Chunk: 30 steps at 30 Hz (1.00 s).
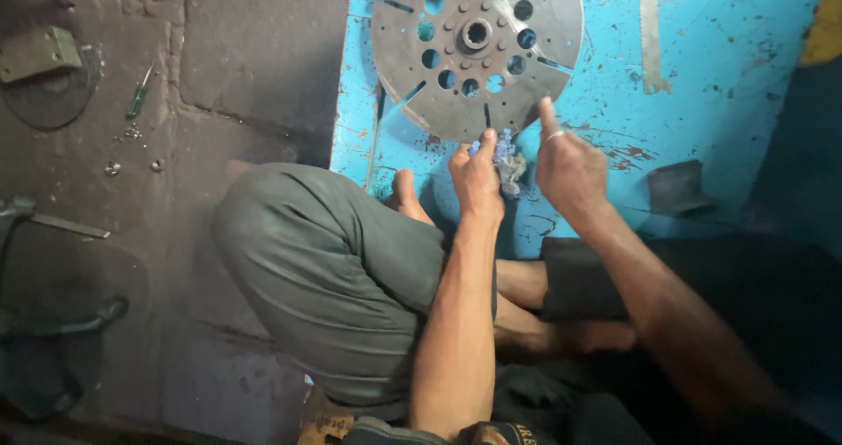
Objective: The person sits on the floor and scrubs a circular metal part with multiple holes using a small blue cloth. They systematically wipe the surface and edges of the part, occasionally rotating it to access different areas.
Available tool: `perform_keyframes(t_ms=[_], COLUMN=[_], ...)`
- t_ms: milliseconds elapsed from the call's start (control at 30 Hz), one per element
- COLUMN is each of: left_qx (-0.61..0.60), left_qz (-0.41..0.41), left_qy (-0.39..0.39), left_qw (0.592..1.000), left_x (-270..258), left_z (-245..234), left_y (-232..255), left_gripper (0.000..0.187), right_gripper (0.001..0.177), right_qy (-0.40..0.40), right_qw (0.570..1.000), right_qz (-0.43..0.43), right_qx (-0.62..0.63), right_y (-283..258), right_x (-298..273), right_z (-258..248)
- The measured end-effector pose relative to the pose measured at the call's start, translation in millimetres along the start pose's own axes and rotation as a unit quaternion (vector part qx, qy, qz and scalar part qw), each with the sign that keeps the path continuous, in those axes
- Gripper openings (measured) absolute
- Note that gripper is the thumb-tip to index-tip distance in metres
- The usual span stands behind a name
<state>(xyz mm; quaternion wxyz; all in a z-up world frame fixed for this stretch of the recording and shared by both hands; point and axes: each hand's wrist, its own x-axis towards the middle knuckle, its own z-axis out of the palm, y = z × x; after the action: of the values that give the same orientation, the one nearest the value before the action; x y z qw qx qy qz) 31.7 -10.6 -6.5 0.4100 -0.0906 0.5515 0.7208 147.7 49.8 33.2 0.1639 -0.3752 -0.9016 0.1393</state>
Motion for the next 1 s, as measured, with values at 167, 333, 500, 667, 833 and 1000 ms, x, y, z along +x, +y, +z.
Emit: perform_keyframes(t_ms=[167,333,500,667,833,1000], left_qx=[-0.028,0.010,0.018,0.018,0.013,0.021], left_qz=[0.013,-0.008,0.014,0.009,0.030,0.029], left_qy=[-0.019,0.008,-0.007,0.007,0.002,0.008], left_qw=[0.999,1.000,1.000,1.000,0.999,0.999], left_x=[1,1,0,2,2,3], left_z=[2,0,0,7,1,-1], left_y=[-6,-1,-1,-6,-6,-10], left_gripper=[0.017,0.015,0.016,0.016,0.016,0.016], right_gripper=[0.061,0.065,0.062,0.066,0.074,0.069], right_qy=[-0.003,-0.027,-0.004,-0.038,-0.073,-0.046], right_qw=[0.999,0.998,1.000,0.998,0.995,0.997], right_qz=[-0.032,-0.053,-0.021,-0.027,-0.030,-0.006], right_qx=[-0.007,-0.003,0.000,-0.039,-0.063,-0.056], right_y=[0,-5,-6,1,-3,-3], right_x=[-1,-3,-4,-5,-5,-3], right_z=[0,1,4,4,9,9])
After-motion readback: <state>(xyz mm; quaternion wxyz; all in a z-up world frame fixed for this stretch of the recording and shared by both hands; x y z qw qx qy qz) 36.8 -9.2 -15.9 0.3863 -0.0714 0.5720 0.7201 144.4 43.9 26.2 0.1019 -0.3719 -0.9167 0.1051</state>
